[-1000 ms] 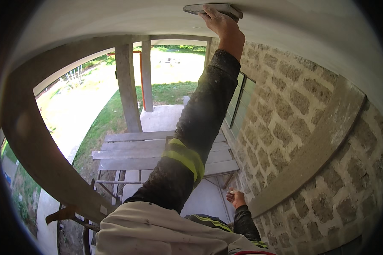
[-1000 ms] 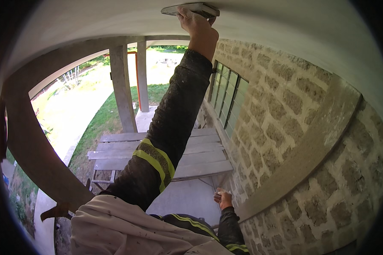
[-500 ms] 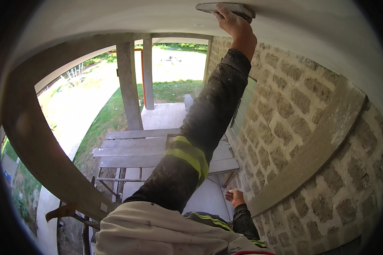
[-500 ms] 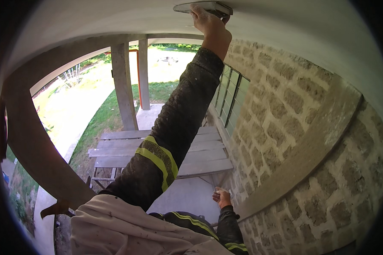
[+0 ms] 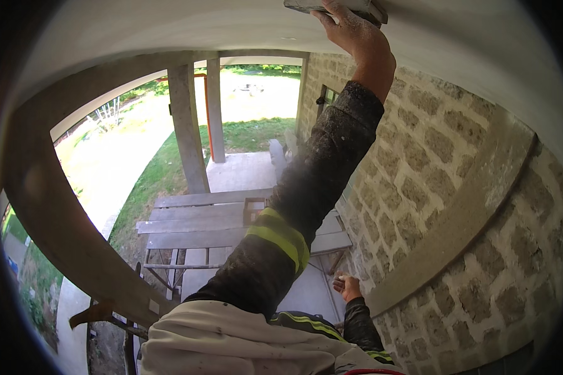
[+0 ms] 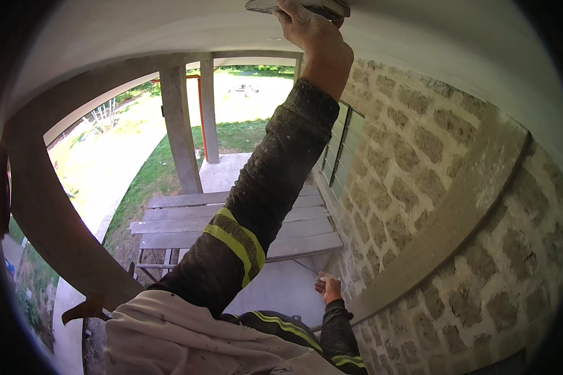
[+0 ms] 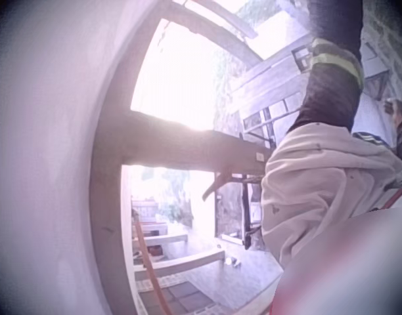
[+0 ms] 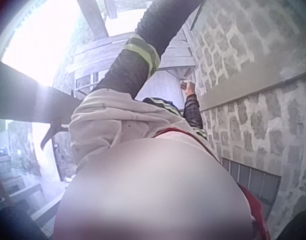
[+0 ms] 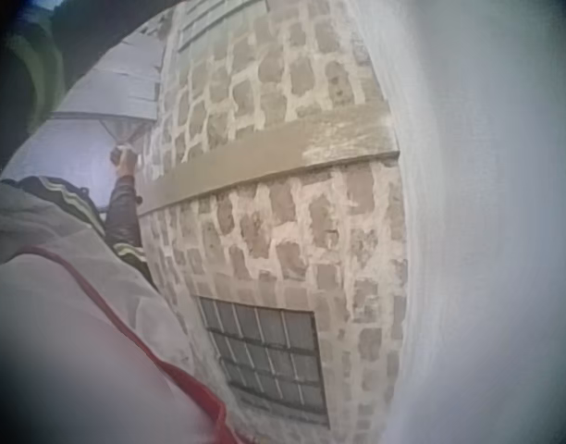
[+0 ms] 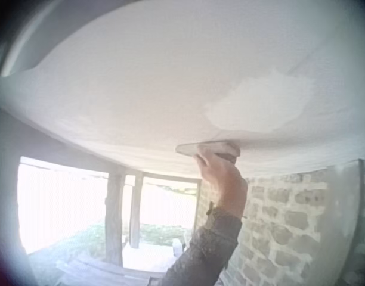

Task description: The person uses a hand trowel to smooth a white plastered ceiling surface. They repeatedly glide the trowel across the ceiling in overlapping strokes, moving along the length of the ceiling while standing on scaffolding.

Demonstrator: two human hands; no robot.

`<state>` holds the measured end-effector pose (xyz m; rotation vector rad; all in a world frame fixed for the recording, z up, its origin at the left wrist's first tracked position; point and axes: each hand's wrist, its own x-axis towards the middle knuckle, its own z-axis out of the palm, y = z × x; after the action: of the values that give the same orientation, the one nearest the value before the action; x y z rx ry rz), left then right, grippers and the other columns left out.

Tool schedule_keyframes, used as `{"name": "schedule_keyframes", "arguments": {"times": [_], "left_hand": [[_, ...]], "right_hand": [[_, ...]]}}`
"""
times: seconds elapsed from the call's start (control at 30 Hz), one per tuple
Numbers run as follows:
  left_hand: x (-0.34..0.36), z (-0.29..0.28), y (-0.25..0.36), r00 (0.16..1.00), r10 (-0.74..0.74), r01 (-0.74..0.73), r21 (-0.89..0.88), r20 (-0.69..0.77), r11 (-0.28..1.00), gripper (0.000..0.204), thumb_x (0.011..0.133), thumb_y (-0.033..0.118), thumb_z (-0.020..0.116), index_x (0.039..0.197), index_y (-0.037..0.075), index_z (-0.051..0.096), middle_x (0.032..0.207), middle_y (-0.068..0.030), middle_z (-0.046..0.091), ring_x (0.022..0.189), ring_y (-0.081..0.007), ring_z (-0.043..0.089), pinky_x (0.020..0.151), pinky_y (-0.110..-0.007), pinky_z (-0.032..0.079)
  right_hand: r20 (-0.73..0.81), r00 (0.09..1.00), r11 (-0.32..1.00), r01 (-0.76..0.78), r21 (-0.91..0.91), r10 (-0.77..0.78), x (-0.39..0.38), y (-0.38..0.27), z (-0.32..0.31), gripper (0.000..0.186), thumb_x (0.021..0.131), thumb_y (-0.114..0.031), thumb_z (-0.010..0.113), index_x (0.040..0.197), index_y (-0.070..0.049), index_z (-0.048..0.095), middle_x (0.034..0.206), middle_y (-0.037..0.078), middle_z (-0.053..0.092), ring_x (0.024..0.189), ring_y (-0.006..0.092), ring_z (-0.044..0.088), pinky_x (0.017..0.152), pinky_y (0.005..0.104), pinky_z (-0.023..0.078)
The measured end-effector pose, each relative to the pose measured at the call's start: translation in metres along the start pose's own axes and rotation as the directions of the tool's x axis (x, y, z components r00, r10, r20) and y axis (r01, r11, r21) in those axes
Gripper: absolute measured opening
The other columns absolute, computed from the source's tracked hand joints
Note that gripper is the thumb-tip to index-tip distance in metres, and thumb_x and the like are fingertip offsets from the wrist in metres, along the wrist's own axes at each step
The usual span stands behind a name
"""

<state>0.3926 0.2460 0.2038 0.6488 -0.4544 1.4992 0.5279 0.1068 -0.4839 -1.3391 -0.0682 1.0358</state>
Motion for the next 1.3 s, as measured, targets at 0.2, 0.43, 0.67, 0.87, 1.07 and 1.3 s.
{"name": "schedule_keyframes", "arguments": {"times": [0.2, 0.43, 0.67, 0.87, 1.07, 1.3], "left_hand": [[-0.016, 0.001, -0.007, 0.932, -0.319, 0.335, -0.077, 0.171, 0.939, 0.060, 0.109, 0.046, 0.038, 0.148, 0.000, 0.041, 0.137, -0.0164, 0.057, 0.125, -0.0275, 0.057, 0.093, -0.035, 0.049], [0.006, 0.007, -0.067, 0.996, 0.078, -0.090, -0.291, -0.051, 0.953, 0.067, 0.108, 0.055, 0.037, 0.157, 0.012, 0.024, 0.137, -0.0166, 0.046, 0.113, -0.0301, 0.060, 0.086, -0.046, 0.060], [0.040, -0.013, -0.092, 0.965, 0.240, -0.252, -0.131, -0.106, 0.959, 0.075, 0.109, 0.045, 0.041, 0.163, 0.010, 0.001, 0.135, -0.0178, 0.048, 0.111, -0.0260, 0.059, 0.091, -0.041, 0.059], [0.069, -0.041, -0.079, 0.985, -0.100, 0.124, -0.179, 0.141, 0.976, 0.071, 0.110, 0.043, 0.038, 0.164, 0.015, 0.001, 0.127, -0.0110, 0.055, 0.107, -0.0251, 0.061, 0.092, -0.039, 0.059], [0.088, -0.057, -0.060, 0.909, 0.414, -0.415, -0.013, -0.055, 0.910, 0.066, 0.110, 0.047, 0.035, 0.162, 0.015, 0.009, 0.141, -0.0162, 0.045, 0.111, -0.0282, 0.061, 0.096, -0.042, 0.059], [0.092, -0.067, -0.038, 0.983, 0.183, -0.182, -0.065, 0.011, 0.981, 0.066, 0.109, 0.051, 0.033, 0.161, 0.015, 0.013, 0.143, -0.0175, 0.043, 0.118, -0.0298, 0.058, 0.094, -0.045, 0.058]], "right_hand": [[-0.010, 1.000, 1.000, -0.019, -0.008, 0.019, -0.001, -0.001, -0.005, 0.041, 0.088, -0.005, 0.053, 0.127, -0.004, 0.064, 0.096, 0.013, 0.068, 0.079, 0.0254, 0.068, 0.071, 0.0402, 0.058], [-0.004, 1.000, 0.999, -0.020, 0.029, 0.020, -0.003, 0.001, -0.019, 0.041, 0.089, -0.005, 0.053, 0.129, -0.004, 0.064, 0.098, 0.013, 0.067, 0.080, 0.0259, 0.068, 0.071, 0.0395, 0.057], [-0.032, 0.999, 0.999, -0.021, 0.038, 0.022, 0.000, 0.001, -0.022, 0.040, 0.090, -0.005, 0.054, 0.129, -0.004, 0.064, 0.097, 0.012, 0.068, 0.078, 0.0260, 0.068, 0.069, 0.0395, 0.058], [-0.037, 0.999, 0.999, -0.009, 0.053, 0.010, -0.002, -0.001, -0.023, 0.040, 0.092, -0.006, 0.055, 0.131, -0.003, 0.064, 0.104, 0.014, 0.069, 0.086, 0.0280, 0.069, 0.077, 0.0429, 0.059], [-0.045, 0.999, 0.999, -0.027, 0.034, 0.028, -0.001, 0.005, -0.023, 0.041, 0.090, -0.004, 0.055, 0.129, -0.004, 0.064, 0.100, 0.014, 0.069, 0.080, 0.0269, 0.069, 0.071, 0.0411, 0.059], [-0.099, 0.995, 1.000, -0.010, 0.011, 0.011, 0.004, 0.010, -0.018, 0.040, 0.091, -0.005, 0.054, 0.129, -0.005, 0.065, 0.101, 0.013, 0.070, 0.084, 0.0275, 0.069, 0.076, 0.0421, 0.059]]}}
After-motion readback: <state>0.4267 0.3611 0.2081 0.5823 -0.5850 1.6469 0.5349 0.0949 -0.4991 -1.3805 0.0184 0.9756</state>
